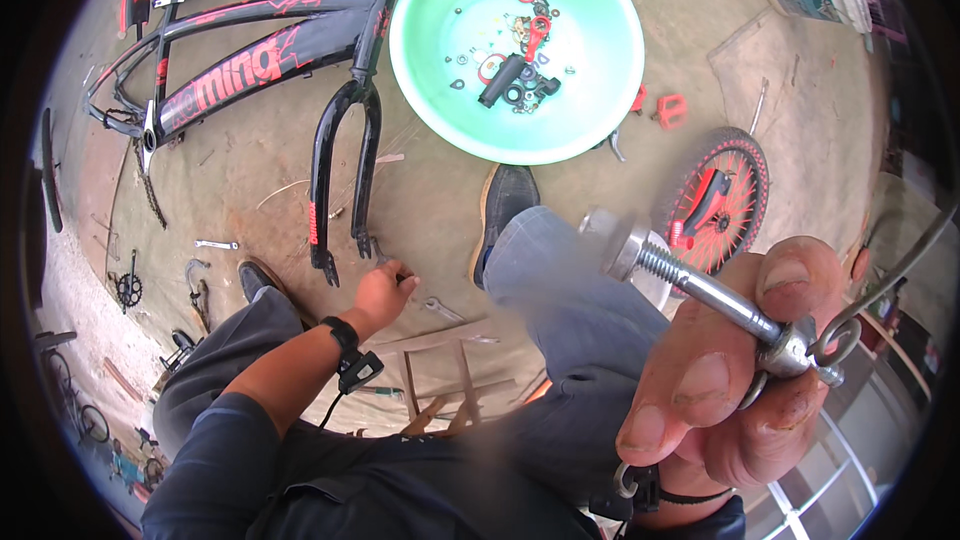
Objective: The person assembles a bicycle brake caliper by hand, inserting a bolt and attaching a brake pad to the caliper arm. The person then picks up a second brake pad and attaches it to the other side of the caliper.
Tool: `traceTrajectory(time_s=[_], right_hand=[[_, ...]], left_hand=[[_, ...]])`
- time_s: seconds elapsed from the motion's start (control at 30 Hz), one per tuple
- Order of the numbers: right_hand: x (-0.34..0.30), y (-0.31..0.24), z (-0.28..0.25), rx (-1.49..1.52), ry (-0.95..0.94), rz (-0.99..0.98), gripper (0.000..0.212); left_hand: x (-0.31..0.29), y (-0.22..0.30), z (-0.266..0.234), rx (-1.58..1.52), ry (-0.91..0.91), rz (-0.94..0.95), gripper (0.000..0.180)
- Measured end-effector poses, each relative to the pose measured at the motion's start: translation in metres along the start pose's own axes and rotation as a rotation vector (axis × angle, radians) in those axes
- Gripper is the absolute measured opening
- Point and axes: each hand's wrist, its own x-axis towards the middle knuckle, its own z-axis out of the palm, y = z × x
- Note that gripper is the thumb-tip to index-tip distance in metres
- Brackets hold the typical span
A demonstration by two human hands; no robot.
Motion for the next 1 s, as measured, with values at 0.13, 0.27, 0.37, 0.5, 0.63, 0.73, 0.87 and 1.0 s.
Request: traceTrajectory(time_s=[0.13,0.27,0.37,0.5,0.63,0.73,0.87,1.0], right_hand=[[-0.003,0.005,0.003,-0.049,-0.066,-0.020,0.035],[-0.007,0.010,0.006,-0.098,-0.090,-0.041,0.039],[-0.009,0.009,0.012,-0.151,-0.104,-0.019,0.038],[-0.008,0.020,0.032,-0.131,-0.116,0.008,0.033],[-0.010,0.037,0.056,-0.102,-0.206,0.028,0.029],[-0.013,0.051,0.072,-0.123,-0.253,0.051,0.028],[-0.016,0.065,0.090,-0.177,-0.303,0.058,0.028],[-0.018,0.078,0.107,-0.188,-0.347,0.071,0.029]], left_hand=[[-0.005,0.023,-0.017,-0.178,-0.009,-0.132,0.025],[-0.023,0.050,-0.033,-0.609,-0.107,-0.257,0.019],[-0.042,0.078,-0.060,-0.911,-0.161,-0.202,0.029],[-0.084,0.131,-0.124,-1.123,-0.237,-0.041,0.066],[-0.149,0.173,-0.191,-1.115,-0.174,0.284,0.066],[-0.192,0.186,-0.219,-1.100,-0.036,0.458,0.057],[-0.215,0.184,-0.230,-1.123,0.185,0.620,0.029],[-0.220,0.177,-0.224,-1.022,0.314,0.586,0.018]])
